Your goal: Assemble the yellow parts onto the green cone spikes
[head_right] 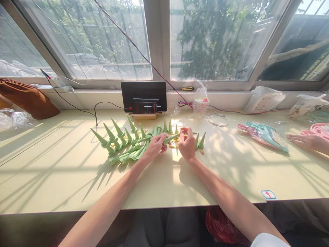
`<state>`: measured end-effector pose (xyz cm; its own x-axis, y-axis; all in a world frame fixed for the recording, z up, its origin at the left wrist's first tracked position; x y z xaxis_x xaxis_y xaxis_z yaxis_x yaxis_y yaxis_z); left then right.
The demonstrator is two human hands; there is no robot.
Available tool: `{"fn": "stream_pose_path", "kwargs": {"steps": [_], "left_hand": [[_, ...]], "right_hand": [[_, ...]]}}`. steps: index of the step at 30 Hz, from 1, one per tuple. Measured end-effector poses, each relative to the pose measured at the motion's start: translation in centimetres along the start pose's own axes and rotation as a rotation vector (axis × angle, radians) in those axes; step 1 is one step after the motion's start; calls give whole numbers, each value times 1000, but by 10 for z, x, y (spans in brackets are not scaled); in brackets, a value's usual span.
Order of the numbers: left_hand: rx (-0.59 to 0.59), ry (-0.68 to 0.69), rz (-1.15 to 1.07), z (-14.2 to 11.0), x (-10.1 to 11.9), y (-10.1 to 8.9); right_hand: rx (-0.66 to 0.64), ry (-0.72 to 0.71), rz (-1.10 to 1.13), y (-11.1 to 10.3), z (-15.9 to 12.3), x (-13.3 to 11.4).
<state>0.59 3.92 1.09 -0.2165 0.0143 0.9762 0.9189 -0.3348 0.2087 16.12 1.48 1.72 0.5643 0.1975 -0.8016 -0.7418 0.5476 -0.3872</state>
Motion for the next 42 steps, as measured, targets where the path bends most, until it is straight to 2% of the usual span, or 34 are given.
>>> {"fn": "stream_pose_path", "kwargs": {"steps": [6, 11, 15, 18, 23, 31, 35, 42], "left_hand": [[-138, -219, -305, -2, -3, 4], [-176, -303, -327, -4, -3, 5], [-229, -317, -291, -5, -3, 6], [-239, -279, -325, -4, -3, 5], [-87, -183, -379, 2, 1, -4], [-23, -89, -401, 5, 3, -11], [27, -16, -306, 5, 4, -12], [103, 95, -267, 4, 7, -13]], "right_hand": [[-53, -21, 20, 4, 2, 4], [-106, -21, 34, 6, 3, 5], [-133, -32, 40, 8, 3, 5], [-92, -32, 11, 6, 4, 6], [-61, -60, -78, 3, 4, 3], [-255, -298, -374, 18, 1, 5], [-338, -305, -505, 22, 2, 7], [-519, -335, -571, 24, 0, 4]]}}
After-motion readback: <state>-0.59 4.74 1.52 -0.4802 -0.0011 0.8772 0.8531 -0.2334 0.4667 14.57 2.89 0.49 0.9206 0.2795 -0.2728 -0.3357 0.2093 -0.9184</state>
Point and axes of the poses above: each hand's wrist, its own z-axis towards the middle knuckle, its own y-axis out of the palm, x = y × z, the point moved 4 cm from there along z, towards the middle knuckle, and after that the axes turned 14 degrees about -z, right-handed, at the moved point
